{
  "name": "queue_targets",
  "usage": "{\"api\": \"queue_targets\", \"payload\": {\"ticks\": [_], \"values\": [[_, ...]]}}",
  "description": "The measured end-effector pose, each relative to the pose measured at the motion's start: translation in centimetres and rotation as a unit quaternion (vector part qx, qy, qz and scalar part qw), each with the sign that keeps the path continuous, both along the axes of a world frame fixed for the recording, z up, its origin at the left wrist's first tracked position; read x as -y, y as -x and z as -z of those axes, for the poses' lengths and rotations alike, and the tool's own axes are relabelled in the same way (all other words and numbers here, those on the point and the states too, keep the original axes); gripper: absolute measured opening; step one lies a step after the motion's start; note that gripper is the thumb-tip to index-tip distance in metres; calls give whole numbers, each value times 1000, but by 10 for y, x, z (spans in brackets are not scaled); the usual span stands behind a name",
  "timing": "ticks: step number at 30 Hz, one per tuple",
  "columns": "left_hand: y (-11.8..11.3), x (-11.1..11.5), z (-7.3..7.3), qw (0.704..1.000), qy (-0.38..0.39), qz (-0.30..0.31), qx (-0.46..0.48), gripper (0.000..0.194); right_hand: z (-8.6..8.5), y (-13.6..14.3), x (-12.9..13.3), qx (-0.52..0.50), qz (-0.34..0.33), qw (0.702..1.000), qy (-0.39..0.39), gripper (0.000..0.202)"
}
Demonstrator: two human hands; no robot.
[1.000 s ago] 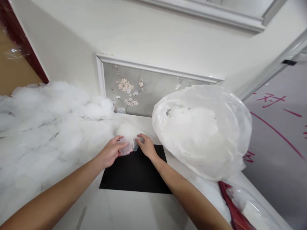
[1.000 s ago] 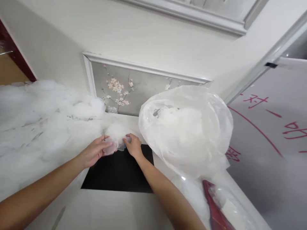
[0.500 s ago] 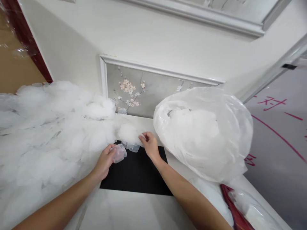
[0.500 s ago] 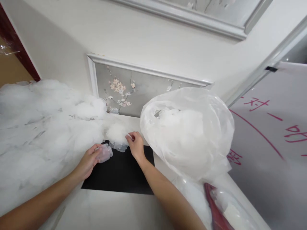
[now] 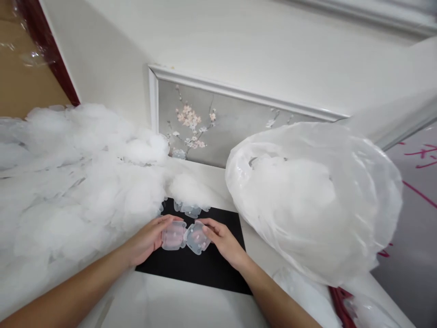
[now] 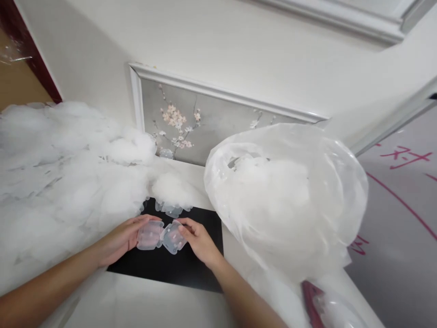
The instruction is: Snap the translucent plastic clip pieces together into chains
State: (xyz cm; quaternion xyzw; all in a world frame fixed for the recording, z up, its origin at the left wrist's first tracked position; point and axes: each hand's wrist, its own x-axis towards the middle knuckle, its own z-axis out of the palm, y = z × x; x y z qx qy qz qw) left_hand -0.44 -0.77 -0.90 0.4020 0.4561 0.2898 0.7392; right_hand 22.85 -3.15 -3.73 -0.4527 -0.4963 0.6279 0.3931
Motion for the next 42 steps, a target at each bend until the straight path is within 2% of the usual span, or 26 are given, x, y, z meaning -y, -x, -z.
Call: {"api": "queue_targets", "payload": {"ticks": [4, 8, 10, 11, 13, 15, 18, 20, 22, 25, 27, 31, 36, 42], "values": [[-1, 0, 1, 1000, 8, 0, 15, 43, 3, -4, 5, 0, 18, 999, -31, 49], [-2, -2, 2, 1000, 22, -3, 20, 45, 9, -7, 7, 104, 74, 985, -112, 27], [-2, -2, 1, 999, 27, -5, 21, 46, 11, -9, 7, 137, 58, 978, -149, 13], [-2, -2, 1, 999, 30, -7, 21, 46, 12, -10, 7, 145, 35, 973, -175, 13], [-2, -3, 0, 999, 34, -13, 20, 45, 12, -12, 7, 166, -16, 955, -247, 29], [-1, -3, -1, 999, 37, -17, 19, 44, 12, -13, 6, 202, -36, 925, -319, 44], [-1, -2, -1, 999, 39, -18, 25, 43, 11, -13, 5, 269, 42, 890, -367, 35], [-1, -3, -1, 999, 37, -15, 29, 43, 9, -12, 7, 281, 117, 888, -345, 24], [-1, -3, 0, 999, 36, -13, 30, 43, 7, -10, 9, 235, 151, 922, -267, 18], [-2, -3, 1, 999, 39, -14, 25, 42, 6, -6, 10, 97, 118, 983, -98, 32], [-2, -4, 1, 999, 39, -15, 18, 42, 6, -4, 8, 33, 86, 995, -31, 41], [-1, -4, 0, 999, 36, -8, 3, 44, 9, -5, 1, -49, 53, 997, 35, 51], [-1, -6, 0, 999, 35, -6, 3, 45, 10, -12, -6, -155, 30, 984, 83, 58], [-2, -7, 0, 999, 35, -3, -2, 42, 11, -14, -8, -180, 34, 979, 94, 60]]}}
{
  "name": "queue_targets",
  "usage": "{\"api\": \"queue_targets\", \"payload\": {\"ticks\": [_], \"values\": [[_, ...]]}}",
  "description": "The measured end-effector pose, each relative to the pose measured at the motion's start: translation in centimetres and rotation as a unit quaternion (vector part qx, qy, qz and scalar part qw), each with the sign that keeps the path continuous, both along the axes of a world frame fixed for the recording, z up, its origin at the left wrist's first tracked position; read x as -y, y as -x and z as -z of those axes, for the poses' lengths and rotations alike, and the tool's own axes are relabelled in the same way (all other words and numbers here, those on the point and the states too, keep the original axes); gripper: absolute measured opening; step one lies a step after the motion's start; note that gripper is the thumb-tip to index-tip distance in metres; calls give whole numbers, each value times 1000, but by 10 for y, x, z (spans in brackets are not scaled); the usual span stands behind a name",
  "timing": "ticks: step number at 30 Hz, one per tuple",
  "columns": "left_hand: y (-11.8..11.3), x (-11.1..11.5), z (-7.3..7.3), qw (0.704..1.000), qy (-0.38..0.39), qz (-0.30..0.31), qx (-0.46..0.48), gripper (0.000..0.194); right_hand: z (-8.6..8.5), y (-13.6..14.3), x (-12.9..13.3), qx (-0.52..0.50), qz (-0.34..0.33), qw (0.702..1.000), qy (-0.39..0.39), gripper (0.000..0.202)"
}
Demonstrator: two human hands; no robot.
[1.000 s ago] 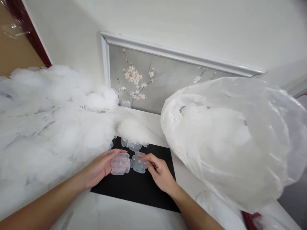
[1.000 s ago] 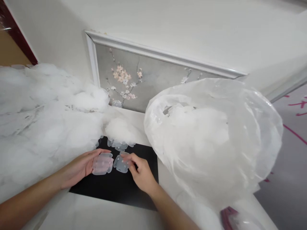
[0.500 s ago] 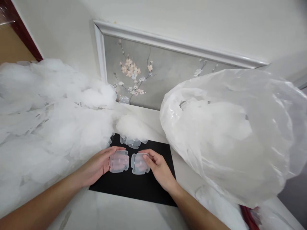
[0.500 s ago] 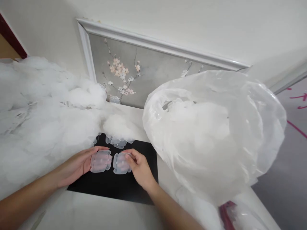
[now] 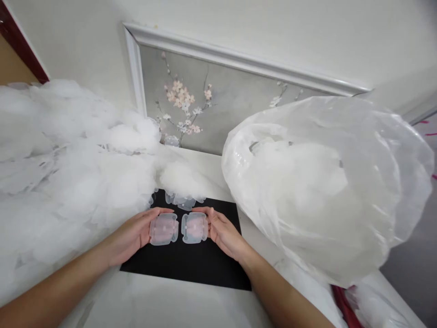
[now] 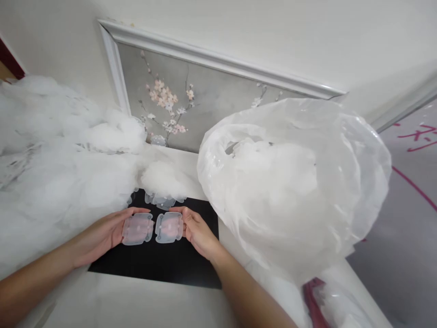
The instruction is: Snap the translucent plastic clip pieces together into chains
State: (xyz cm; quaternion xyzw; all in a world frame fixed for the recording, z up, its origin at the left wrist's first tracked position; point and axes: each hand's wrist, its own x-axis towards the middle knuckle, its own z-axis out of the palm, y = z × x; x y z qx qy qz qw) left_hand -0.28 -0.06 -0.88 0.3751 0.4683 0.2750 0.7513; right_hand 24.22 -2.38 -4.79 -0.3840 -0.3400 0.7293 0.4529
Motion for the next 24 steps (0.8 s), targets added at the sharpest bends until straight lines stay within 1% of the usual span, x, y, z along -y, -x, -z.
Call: {"api": "queue_targets", "payload": {"ticks": [5, 12, 20, 22, 24], "values": [[0, 1, -3, 1000, 1, 5, 0, 42, 2, 0, 0, -8, 8, 1000, 1, 57], [0, 0, -2, 1000, 0, 13, 12, 41, 2, 0, 1, -11, 4, 1000, -7, 53], [-2, 2, -6, 1000, 7, -5, 2, 42, -1, 1, 2, 4, -5, 1000, -10, 51], [-2, 2, -5, 1000, 10, -8, 8, 41, -1, 2, 3, 10, -3, 1000, -8, 49], [-2, 2, -3, 1000, 8, -6, 17, 40, -1, 2, 3, 13, 12, 1000, -14, 44]]}}
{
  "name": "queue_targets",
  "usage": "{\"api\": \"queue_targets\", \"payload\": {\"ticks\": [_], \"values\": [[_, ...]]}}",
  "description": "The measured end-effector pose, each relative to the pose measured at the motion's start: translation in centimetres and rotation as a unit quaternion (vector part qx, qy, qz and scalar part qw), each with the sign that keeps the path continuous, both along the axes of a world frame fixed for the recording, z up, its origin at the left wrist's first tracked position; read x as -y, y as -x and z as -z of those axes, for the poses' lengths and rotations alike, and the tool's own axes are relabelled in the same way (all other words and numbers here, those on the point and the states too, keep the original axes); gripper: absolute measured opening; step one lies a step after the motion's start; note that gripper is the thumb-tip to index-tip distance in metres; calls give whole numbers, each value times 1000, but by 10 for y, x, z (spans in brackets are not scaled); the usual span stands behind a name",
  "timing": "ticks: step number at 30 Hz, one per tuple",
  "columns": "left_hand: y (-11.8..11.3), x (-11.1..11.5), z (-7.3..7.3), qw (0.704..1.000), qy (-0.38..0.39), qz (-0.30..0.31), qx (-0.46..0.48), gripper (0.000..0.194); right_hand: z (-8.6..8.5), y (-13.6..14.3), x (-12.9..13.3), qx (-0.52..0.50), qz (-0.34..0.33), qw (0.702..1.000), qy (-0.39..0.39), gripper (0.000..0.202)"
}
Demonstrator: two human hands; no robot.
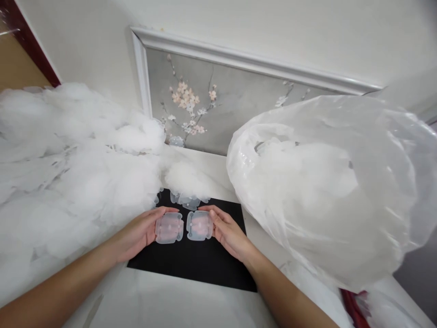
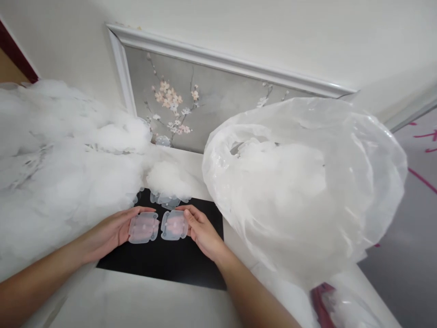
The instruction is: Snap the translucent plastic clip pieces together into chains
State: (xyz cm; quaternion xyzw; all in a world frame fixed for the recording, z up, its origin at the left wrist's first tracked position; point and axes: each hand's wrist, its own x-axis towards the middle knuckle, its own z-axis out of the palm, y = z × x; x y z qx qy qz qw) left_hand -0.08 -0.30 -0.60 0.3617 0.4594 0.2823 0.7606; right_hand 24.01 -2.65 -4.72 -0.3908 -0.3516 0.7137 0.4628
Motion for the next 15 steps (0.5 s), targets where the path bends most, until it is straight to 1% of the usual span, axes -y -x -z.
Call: {"api": "queue_targets", "payload": {"ticks": [2, 3, 4, 5, 6, 8, 9, 10, 11, 12, 13, 14, 15], "values": [[1, 0, 2, 1000, -22, 6, 14, 42, -1, -1, 0, 10, 27, 999, -26, 39], [1, 1, 2, 999, -47, 12, 15, 45, -2, -3, 0, 24, 33, 998, -51, 36], [1, 1, 1, 996, -83, 23, 8, 47, -4, -6, 0, 43, 21, 996, -81, 33], [2, 2, -1, 991, -127, 46, -5, 48, -7, -9, 0, 65, -15, 991, -112, 32], [3, 3, -4, 981, -172, 87, -23, 47, -10, -13, 0, 87, -74, 983, -140, 33], [5, 5, -11, 945, -245, 210, -54, 42, -16, -19, 1, 117, -212, 953, -182, 40], [7, 5, -14, 922, -268, 273, -62, 39, -19, -22, 2, 122, -265, 938, -190, 45], [8, 5, -17, 902, -281, 321, -66, 35, -21, -23, 2, 121, -294, 929, -190, 49], [9, 5, -18, 889, -286, 351, -68, 31, -22, -23, 3, 119, -299, 928, -186, 52], [10, 4, -19, 885, -285, 361, -71, 28, -22, -22, 2, 121, -278, 936, -179, 52], [10, 2, -19, 890, -279, 352, -76, 28, -21, -20, 1, 134, -236, 947, -172, 49], [10, 0, -17, 901, -270, 329, -86, 28, -19, -17, -2, 166, -174, 956, -169, 43], [9, -3, -16, 913, -264, 295, -102, 28, -17, -14, -5, 216, -99, 956, -173, 35]]}}
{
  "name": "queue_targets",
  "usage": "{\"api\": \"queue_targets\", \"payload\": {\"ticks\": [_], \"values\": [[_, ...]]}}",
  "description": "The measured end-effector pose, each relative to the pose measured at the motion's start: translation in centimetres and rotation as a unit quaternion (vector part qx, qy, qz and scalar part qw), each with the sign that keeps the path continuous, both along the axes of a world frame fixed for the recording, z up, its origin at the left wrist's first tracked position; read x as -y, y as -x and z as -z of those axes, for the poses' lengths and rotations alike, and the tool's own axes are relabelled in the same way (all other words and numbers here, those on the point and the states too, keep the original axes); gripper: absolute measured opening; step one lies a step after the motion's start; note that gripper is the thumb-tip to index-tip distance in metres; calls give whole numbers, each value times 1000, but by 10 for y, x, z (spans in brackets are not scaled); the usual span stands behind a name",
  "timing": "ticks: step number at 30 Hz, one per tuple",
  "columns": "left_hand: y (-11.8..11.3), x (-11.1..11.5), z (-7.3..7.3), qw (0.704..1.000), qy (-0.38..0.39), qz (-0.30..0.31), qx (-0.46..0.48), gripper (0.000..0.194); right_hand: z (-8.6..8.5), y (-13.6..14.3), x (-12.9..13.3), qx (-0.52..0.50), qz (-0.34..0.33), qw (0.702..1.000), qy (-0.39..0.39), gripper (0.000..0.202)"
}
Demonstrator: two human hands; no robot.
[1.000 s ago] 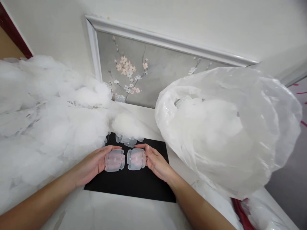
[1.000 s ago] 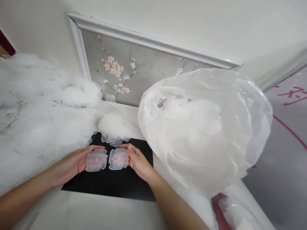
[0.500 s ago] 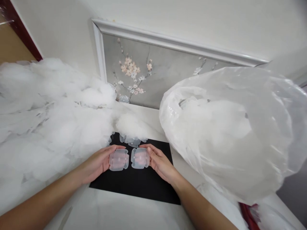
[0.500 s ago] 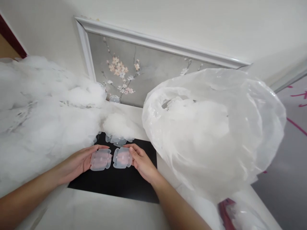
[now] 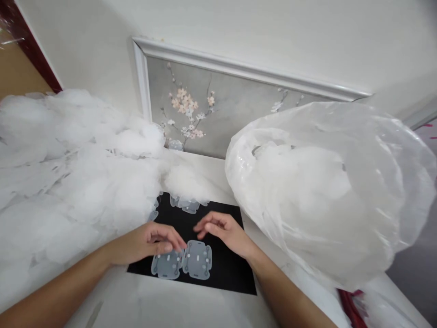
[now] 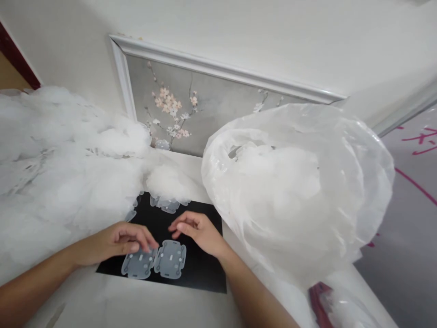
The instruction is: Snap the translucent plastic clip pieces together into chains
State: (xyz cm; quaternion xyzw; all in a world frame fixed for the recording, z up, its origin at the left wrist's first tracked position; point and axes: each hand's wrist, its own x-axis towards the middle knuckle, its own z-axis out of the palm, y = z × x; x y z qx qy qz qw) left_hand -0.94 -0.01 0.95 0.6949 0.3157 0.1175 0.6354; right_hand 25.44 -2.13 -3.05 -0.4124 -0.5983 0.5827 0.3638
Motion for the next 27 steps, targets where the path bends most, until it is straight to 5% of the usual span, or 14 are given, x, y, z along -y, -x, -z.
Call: {"api": "queue_targets", "payload": {"ticks": [2, 4, 8, 11, 14, 17, 20, 24, 27], "values": [[-6, -8, 5, 994, -37, -101, -24, 26, 7, 6, -9, 98, 150, 981, -78, 20], [-16, -18, 12, 974, -145, -164, -60, 21, 15, 11, -21, 191, 216, 943, -164, 20], [-41, -38, 23, 894, -412, -104, -140, 20, 21, 16, -42, 291, 179, 903, -261, 32], [-52, -48, 22, 867, -466, -76, -161, 20, 11, 15, -47, 296, 210, 894, -261, 17], [-47, -49, 12, 872, -454, -107, -151, 15, -2, 13, -41, 202, 285, 914, -206, 13], [-34, -44, 8, 904, -379, -156, -118, 7, -5, 12, -28, 77, 271, 955, -97, 24], [-29, -40, 18, 922, -362, -96, -99, 13, 3, 15, -13, -13, 264, 964, -18, 31], [-39, -47, 38, 897, -427, -35, -107, 25, 14, 18, 0, -128, 238, 959, 80, 39], [-49, -53, 38, 888, -443, -37, -117, 24, 16, 18, 2, -193, 194, 953, 130, 41]]}}
